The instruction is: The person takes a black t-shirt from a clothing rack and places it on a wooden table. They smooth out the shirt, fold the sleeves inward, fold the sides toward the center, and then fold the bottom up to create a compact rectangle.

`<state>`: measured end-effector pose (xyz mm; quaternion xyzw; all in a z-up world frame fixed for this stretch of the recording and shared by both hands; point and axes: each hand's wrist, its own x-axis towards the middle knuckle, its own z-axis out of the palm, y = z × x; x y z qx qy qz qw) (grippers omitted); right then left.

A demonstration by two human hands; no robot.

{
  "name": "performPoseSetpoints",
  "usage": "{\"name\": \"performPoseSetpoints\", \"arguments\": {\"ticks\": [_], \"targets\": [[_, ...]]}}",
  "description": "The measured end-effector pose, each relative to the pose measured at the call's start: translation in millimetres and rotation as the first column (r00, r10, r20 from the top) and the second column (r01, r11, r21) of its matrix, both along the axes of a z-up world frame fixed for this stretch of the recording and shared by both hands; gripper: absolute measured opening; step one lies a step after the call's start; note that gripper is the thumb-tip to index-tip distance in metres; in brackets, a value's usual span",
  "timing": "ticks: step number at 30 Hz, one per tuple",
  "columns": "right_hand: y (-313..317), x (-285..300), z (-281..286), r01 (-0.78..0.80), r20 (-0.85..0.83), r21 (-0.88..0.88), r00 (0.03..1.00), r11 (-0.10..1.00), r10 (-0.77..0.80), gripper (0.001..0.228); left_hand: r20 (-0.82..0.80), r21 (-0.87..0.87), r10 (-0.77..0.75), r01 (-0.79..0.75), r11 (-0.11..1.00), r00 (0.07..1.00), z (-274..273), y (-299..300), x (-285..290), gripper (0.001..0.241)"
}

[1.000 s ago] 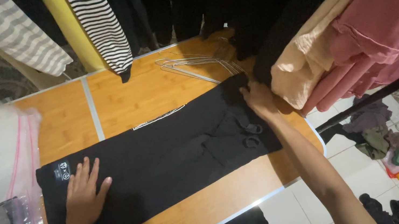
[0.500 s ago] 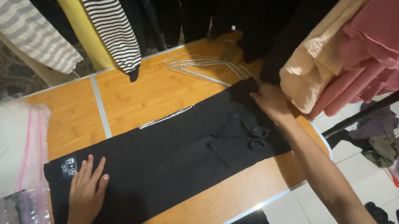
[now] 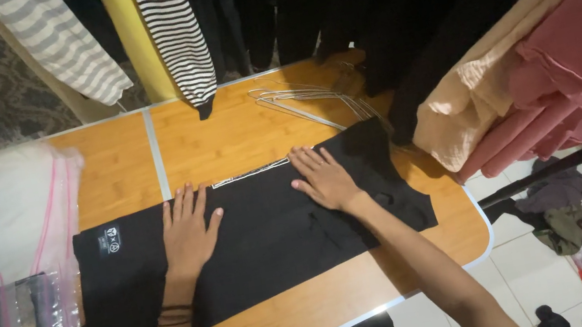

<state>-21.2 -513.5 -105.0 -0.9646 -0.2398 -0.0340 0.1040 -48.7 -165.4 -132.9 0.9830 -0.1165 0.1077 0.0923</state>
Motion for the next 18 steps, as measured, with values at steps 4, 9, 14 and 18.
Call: {"name": "performPoseSetpoints", "arguments": {"ticks": [4, 9, 14, 18], "targets": [[-35, 13, -15, 0.187, 0.003, 0.023, 0.982, 0.982, -0.187, 0.079, -0.05, -0.053, 0.034, -0.037, 0.998, 0.998, 29, -3, -11, 0.072], [-62, 19, -9, 0.334, -0.094, -0.003, 0.938, 0.942, -0.333, 0.08, -0.073, -0.022, 0.053, -0.055, 0.998, 0.996, 14, -3, -8, 0.073], [-98, 39, -47, 0.443, 0.006, 0.011, 0.896, 0.896, -0.443, 0.089, -0.037, -0.02, 0.062, -0.063, 0.998, 0.997, 4, 1, -4, 0.073], [-100, 37, -47, 0.464, 0.148, 0.081, 0.869, 0.882, -0.471, 0.09, -0.028, -0.078, 0.06, -0.062, 0.995, 0.998, 0, 7, -4, 0.078]]}}
